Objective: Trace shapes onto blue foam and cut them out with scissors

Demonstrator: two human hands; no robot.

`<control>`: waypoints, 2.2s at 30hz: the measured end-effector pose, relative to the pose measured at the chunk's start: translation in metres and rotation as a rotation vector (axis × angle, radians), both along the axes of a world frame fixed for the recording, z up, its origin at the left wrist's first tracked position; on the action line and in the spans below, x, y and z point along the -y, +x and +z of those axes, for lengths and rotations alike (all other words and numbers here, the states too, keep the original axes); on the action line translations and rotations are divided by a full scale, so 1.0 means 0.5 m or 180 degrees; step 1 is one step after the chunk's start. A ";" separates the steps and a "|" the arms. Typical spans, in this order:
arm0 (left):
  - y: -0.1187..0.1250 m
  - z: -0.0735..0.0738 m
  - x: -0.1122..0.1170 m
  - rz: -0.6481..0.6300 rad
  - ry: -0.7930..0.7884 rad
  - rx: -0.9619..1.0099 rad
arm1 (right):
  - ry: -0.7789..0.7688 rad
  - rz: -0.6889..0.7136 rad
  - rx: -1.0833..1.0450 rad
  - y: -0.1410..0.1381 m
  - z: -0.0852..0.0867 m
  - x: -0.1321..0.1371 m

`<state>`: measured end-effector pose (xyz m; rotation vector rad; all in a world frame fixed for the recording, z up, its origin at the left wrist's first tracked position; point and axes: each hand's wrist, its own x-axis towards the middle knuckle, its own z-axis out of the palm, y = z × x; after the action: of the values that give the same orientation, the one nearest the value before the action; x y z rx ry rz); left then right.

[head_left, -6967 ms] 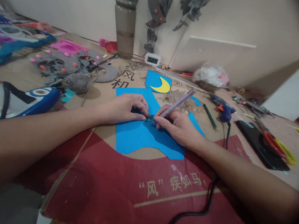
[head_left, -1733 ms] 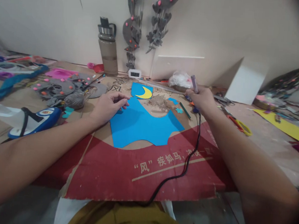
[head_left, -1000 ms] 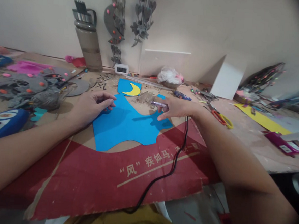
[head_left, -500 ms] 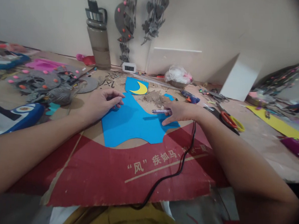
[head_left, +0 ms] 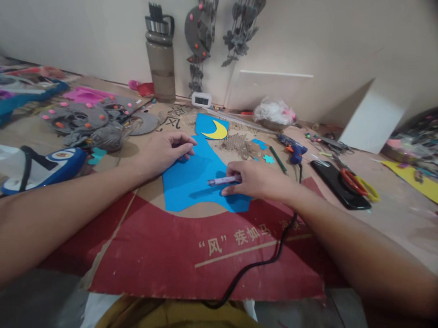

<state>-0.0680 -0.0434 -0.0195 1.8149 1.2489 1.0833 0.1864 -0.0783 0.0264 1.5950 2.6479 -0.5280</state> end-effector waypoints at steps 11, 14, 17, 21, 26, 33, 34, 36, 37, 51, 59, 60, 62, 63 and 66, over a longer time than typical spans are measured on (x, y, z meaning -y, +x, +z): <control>0.002 0.006 0.003 0.0004 -0.0085 0.0085 | 0.0585 -0.1034 -0.2718 0.023 -0.009 -0.041; 0.002 0.006 0.004 -0.0029 -0.0083 0.0109 | 0.0752 -0.1227 -0.3419 0.035 -0.011 -0.057; 0.003 0.006 0.004 -0.0045 -0.0071 0.0123 | 0.0600 -0.1242 -0.4013 0.051 -0.009 -0.073; 0.004 0.008 0.006 -0.0042 -0.0110 0.0204 | 0.0412 -0.1375 -0.4688 0.076 -0.006 -0.099; 0.006 0.010 0.007 -0.0036 -0.0125 0.0203 | 0.0850 -0.1687 -0.4643 0.118 -0.013 -0.136; 0.004 0.010 0.004 0.0005 -0.0162 0.0156 | 0.1465 -0.2169 -0.2667 0.185 -0.027 -0.158; 0.002 0.008 0.003 0.0022 -0.0158 0.0149 | 0.1542 -0.2168 -0.2195 0.194 -0.027 -0.158; 0.000 0.004 0.000 0.0011 -0.0181 0.0169 | 0.1565 -0.2067 -0.1636 0.206 -0.027 -0.158; -0.001 0.002 -0.002 0.0007 -0.0188 0.0199 | 0.1545 -0.2008 -0.1502 0.210 -0.027 -0.159; -0.008 0.011 -0.004 0.0291 -0.0051 0.0302 | 0.1525 -0.1778 -0.0827 0.191 -0.058 -0.196; -0.045 0.002 -0.043 0.0805 0.0704 -0.0990 | 0.1556 -0.1552 -0.1071 0.161 -0.043 -0.167; -0.048 -0.002 -0.049 0.0779 0.0772 -0.1312 | 0.1526 -0.1525 -0.1091 0.157 -0.042 -0.162; -0.053 -0.014 -0.061 0.0785 0.0762 -0.1968 | 0.1457 -0.1455 -0.1131 0.150 -0.040 -0.153; -0.056 -0.020 -0.067 0.0780 0.0668 -0.2160 | 0.1424 -0.1414 -0.1150 0.146 -0.039 -0.149; -0.063 -0.032 -0.080 0.0533 0.0558 -0.2395 | 0.1312 -0.1221 -0.1219 0.131 -0.037 -0.139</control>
<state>-0.0996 -0.0033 -0.0356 2.4009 1.7958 0.6020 0.2520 -0.0090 0.0080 2.3676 2.8648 -0.3280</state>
